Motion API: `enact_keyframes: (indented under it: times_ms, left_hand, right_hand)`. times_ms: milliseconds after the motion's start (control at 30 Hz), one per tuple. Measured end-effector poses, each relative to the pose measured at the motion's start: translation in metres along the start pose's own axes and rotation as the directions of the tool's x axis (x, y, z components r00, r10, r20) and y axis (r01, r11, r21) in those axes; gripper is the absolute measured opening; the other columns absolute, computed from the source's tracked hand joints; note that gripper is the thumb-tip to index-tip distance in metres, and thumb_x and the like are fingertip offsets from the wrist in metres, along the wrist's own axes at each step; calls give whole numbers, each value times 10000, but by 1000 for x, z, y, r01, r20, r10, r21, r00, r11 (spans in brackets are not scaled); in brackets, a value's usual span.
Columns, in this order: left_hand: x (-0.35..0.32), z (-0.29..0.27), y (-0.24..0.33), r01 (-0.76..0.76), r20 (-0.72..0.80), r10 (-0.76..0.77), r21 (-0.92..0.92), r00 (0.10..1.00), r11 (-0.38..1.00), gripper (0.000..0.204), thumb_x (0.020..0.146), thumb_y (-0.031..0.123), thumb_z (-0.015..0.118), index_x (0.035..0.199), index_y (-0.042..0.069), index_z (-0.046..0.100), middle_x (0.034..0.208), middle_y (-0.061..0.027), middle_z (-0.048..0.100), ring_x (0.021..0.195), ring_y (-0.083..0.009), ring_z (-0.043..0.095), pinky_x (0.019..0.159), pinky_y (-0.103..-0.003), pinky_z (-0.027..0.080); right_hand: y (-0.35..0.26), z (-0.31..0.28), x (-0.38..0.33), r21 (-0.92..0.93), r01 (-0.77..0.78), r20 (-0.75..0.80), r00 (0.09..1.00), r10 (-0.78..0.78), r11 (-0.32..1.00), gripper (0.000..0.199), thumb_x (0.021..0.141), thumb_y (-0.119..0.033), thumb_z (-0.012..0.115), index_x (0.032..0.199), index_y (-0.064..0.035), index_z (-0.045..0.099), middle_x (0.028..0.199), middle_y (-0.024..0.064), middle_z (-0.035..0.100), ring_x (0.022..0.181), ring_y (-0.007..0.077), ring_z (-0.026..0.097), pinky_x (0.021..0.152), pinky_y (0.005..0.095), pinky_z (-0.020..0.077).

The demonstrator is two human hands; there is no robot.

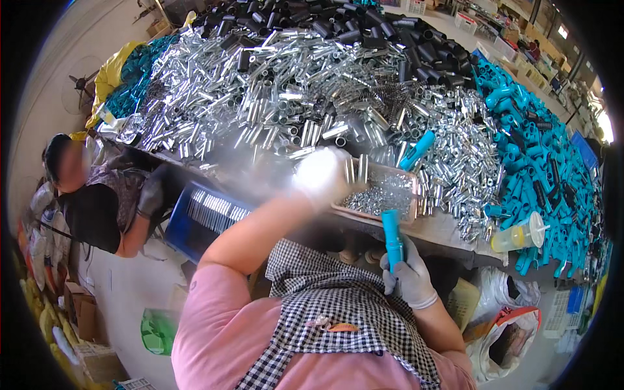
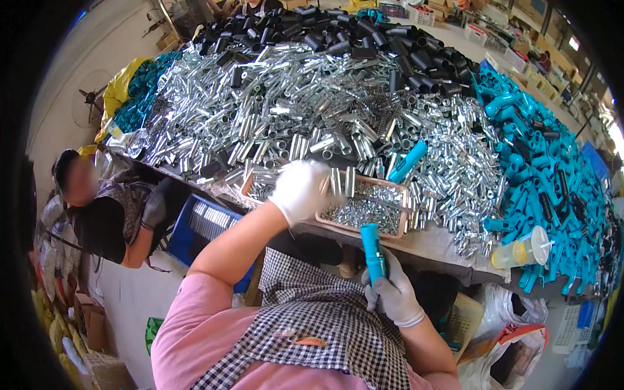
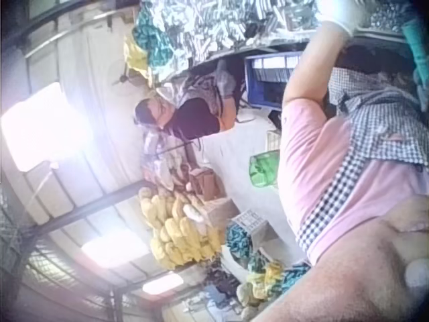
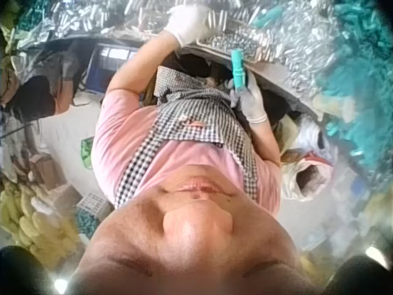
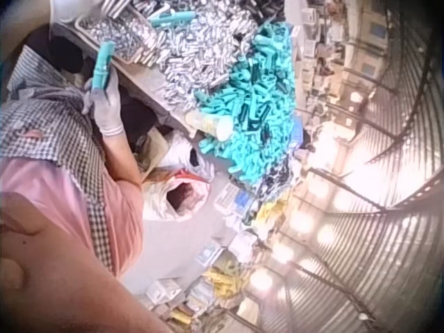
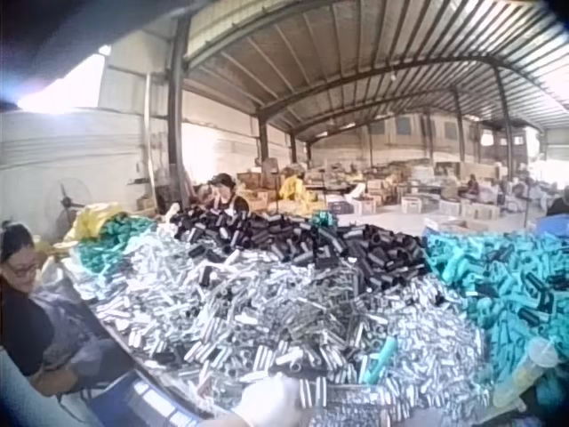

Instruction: Assembling components of handheld tools, specifically caulking guns, by fitting metal tubes, springs, and plastic handles together.

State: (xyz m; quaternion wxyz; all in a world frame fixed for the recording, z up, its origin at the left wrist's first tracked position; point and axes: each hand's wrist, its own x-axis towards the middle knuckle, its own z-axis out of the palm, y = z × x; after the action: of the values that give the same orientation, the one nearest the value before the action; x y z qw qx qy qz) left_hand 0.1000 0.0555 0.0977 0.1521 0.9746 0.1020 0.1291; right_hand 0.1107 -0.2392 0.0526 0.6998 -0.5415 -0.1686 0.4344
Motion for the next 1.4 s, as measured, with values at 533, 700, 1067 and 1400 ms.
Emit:
enact_keyframes:
  times_ms: [533, 700, 1067, 1400]
  left_hand:
    - [37, 57, -75, -84, -581, -161, -372, 798, 925, 174, 790, 136, 778, 875, 19, 682, 987, -116, 653, 946, -253, 606, 810, -388, 495]
    - [8, 44, -54, -154, -131, -103, -950, 986, -273, 231, 898, 21, 663, 1103, 54, 561, 1135, -142, 650, 1052, -210, 626, 981, -378, 481]
    - [-45, 43, -19, 210, 77, 212, -659, 974, -722, 558, 945, 54, 568, 1465, 208, 437, 1316, -217, 541, 1199, -353, 544, 998, -510, 464]
    - [-58, 69, 15, 239, 178, 163, -794, 970, -558, 478, 1006, 340, 540, 1362, 31, 460, 1234, -148, 559, 1110, -297, 606, 927, -432, 561]
  right_hand:
    - [24, -6, -2, 571, -106, 60, 994, 88, 814, 557, 964, -315, 582, 1435, -122, 355, 1041, 129, 579, 579, 163, 512, 472, 296, 420]
    - [29, -6, -10, 626, -186, 199, 977, 76, 757, 666, 937, -346, 628, 1481, -137, 307, 1049, 116, 580, 562, 139, 484, 470, 280, 403]
    - [16, 16, -16, 548, -298, 357, 928, 103, 781, 786, 865, -423, 721, 1482, -147, 319, 979, 106, 612, 485, 127, 454, 392, 266, 357]
    - [13, 20, -17, 554, -228, 310, 949, 56, 801, 715, 885, -410, 696, 1433, -108, 350, 1052, 136, 612, 541, 142, 513, 424, 281, 407]
